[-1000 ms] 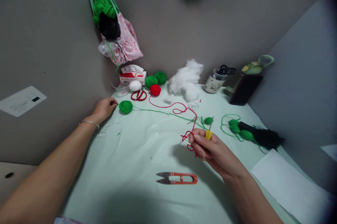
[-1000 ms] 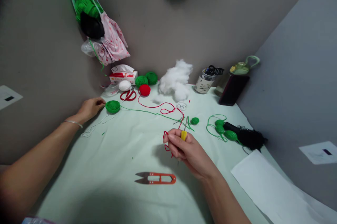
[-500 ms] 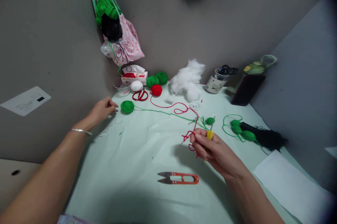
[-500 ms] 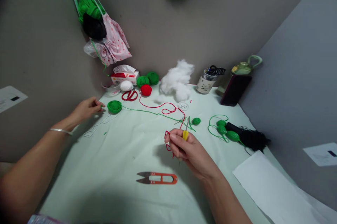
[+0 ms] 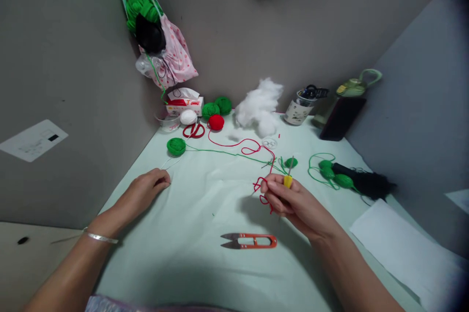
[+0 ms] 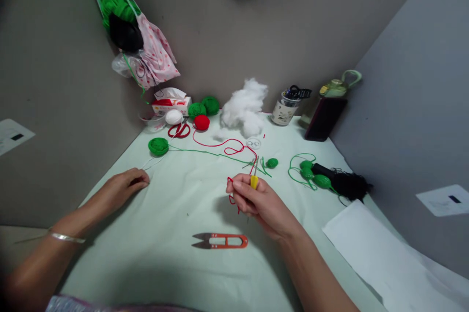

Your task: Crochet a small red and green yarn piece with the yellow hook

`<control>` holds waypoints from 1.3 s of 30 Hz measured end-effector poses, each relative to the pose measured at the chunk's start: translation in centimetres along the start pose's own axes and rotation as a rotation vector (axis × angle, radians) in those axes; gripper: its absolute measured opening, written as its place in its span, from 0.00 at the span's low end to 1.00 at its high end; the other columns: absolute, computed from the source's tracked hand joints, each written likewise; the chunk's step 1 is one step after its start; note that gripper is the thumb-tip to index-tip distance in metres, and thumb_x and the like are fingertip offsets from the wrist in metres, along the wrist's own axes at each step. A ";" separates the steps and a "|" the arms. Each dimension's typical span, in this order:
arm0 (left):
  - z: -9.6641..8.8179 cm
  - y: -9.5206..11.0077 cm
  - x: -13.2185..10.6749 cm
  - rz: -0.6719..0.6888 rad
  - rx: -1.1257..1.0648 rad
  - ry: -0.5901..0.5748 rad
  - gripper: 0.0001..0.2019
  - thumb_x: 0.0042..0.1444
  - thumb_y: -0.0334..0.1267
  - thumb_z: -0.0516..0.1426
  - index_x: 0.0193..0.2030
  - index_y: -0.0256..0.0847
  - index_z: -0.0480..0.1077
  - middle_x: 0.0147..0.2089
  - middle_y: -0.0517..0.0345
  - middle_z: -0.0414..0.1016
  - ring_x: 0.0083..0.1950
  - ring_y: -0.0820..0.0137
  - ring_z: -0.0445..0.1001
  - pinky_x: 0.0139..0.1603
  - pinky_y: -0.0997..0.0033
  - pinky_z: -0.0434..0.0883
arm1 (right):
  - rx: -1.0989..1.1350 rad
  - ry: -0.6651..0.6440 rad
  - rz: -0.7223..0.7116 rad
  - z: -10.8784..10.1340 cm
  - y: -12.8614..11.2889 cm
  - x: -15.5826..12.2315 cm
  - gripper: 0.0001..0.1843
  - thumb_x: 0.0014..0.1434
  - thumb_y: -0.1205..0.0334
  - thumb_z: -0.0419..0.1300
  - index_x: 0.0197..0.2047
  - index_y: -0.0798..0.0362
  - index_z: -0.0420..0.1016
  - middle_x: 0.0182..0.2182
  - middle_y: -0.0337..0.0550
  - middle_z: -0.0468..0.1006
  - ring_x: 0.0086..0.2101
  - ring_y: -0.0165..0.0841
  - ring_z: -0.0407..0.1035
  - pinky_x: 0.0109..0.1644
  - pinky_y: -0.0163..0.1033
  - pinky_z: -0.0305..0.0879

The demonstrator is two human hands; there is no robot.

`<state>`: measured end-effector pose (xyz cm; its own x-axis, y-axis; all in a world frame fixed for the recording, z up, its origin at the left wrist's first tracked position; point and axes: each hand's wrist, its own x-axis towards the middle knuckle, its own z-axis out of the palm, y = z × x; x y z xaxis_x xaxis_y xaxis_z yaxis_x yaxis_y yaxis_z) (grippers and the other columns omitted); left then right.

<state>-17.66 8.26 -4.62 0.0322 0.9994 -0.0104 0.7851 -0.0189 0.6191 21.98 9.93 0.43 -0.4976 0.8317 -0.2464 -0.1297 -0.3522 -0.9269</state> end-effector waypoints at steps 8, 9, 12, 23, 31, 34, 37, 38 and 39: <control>3.1 6.9 -1.8 0.253 -0.134 -0.253 0.10 0.66 0.44 0.59 0.35 0.49 0.79 0.40 0.54 0.80 0.43 0.59 0.77 0.45 0.61 0.73 | 0.001 0.002 0.000 -0.1 0.1 0.0 0.17 0.66 0.47 0.66 0.37 0.53 0.77 0.15 0.25 0.57 0.19 0.22 0.38 0.26 0.34 0.41; 3.9 7.6 -2.0 0.300 -0.116 -0.277 0.10 0.67 0.43 0.59 0.36 0.49 0.79 0.39 0.53 0.80 0.43 0.60 0.77 0.44 0.61 0.73 | -0.001 0.001 -0.002 -0.1 0.1 0.0 0.17 0.65 0.47 0.66 0.37 0.54 0.77 0.15 0.25 0.57 0.19 0.22 0.38 0.26 0.34 0.41; 5.9 8.6 -2.0 0.349 -0.079 -0.305 0.09 0.68 0.39 0.57 0.38 0.48 0.78 0.38 0.53 0.80 0.42 0.60 0.76 0.42 0.62 0.72 | -0.004 0.000 0.004 0.0 0.1 0.0 0.18 0.65 0.46 0.67 0.37 0.54 0.77 0.16 0.26 0.59 0.19 0.22 0.39 0.26 0.34 0.39; 2.7 16.3 6.2 0.411 -0.369 0.267 0.06 0.66 0.43 0.61 0.38 0.46 0.75 0.39 0.59 0.79 0.41 0.64 0.76 0.47 0.62 0.73 | -0.060 -0.295 0.027 0.3 0.3 -0.3 0.20 0.64 0.45 0.67 0.37 0.56 0.79 0.18 0.31 0.70 0.18 0.23 0.53 0.25 0.34 0.46; 8.3 22.6 12.0 0.645 -0.606 -0.010 0.21 0.62 0.43 0.65 0.62 0.48 0.73 0.59 0.47 0.82 0.58 0.56 0.79 0.58 0.54 0.72 | -0.008 -0.280 0.025 0.0 0.2 -0.1 0.20 0.64 0.45 0.67 0.37 0.55 0.79 0.15 0.29 0.69 0.17 0.22 0.53 0.25 0.33 0.48; 8.1 21.1 8.3 0.377 -0.740 -0.190 0.20 0.73 0.50 0.54 0.65 0.43 0.68 0.52 0.47 0.83 0.51 0.60 0.80 0.54 0.58 0.73 | 0.109 -0.065 -0.050 -0.5 0.1 0.3 0.18 0.67 0.47 0.65 0.37 0.54 0.77 0.13 0.27 0.67 0.16 0.21 0.42 0.23 0.34 0.39; 7.7 19.5 4.6 0.284 -0.721 -0.493 0.20 0.74 0.52 0.51 0.59 0.43 0.73 0.52 0.50 0.81 0.47 0.63 0.77 0.46 0.64 0.72 | 0.146 -0.015 -0.068 -0.5 0.2 0.5 0.17 0.67 0.48 0.64 0.35 0.54 0.76 0.14 0.27 0.67 0.15 0.20 0.40 0.23 0.34 0.36; 7.6 19.1 3.8 0.287 -0.707 -0.615 0.19 0.73 0.52 0.52 0.54 0.42 0.75 0.47 0.52 0.81 0.43 0.64 0.76 0.43 0.66 0.71 | 0.150 -0.033 -0.060 -0.4 0.3 0.6 0.17 0.68 0.48 0.64 0.35 0.54 0.76 0.14 0.27 0.67 0.15 0.20 0.41 0.23 0.34 0.36; 7.4 18.6 3.5 0.281 -0.688 -0.697 0.16 0.72 0.51 0.54 0.49 0.41 0.77 0.42 0.55 0.80 0.40 0.65 0.75 0.41 0.67 0.70 | 0.155 -0.053 -0.051 -0.3 0.4 0.6 0.17 0.68 0.48 0.64 0.34 0.54 0.76 0.14 0.28 0.68 0.15 0.20 0.41 0.22 0.34 0.36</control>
<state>1.65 11.15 1.09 0.6861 0.7185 -0.1142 0.1750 -0.0106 0.9845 21.92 10.40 -0.15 -0.5314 0.8275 -0.1810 -0.2844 -0.3756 -0.8821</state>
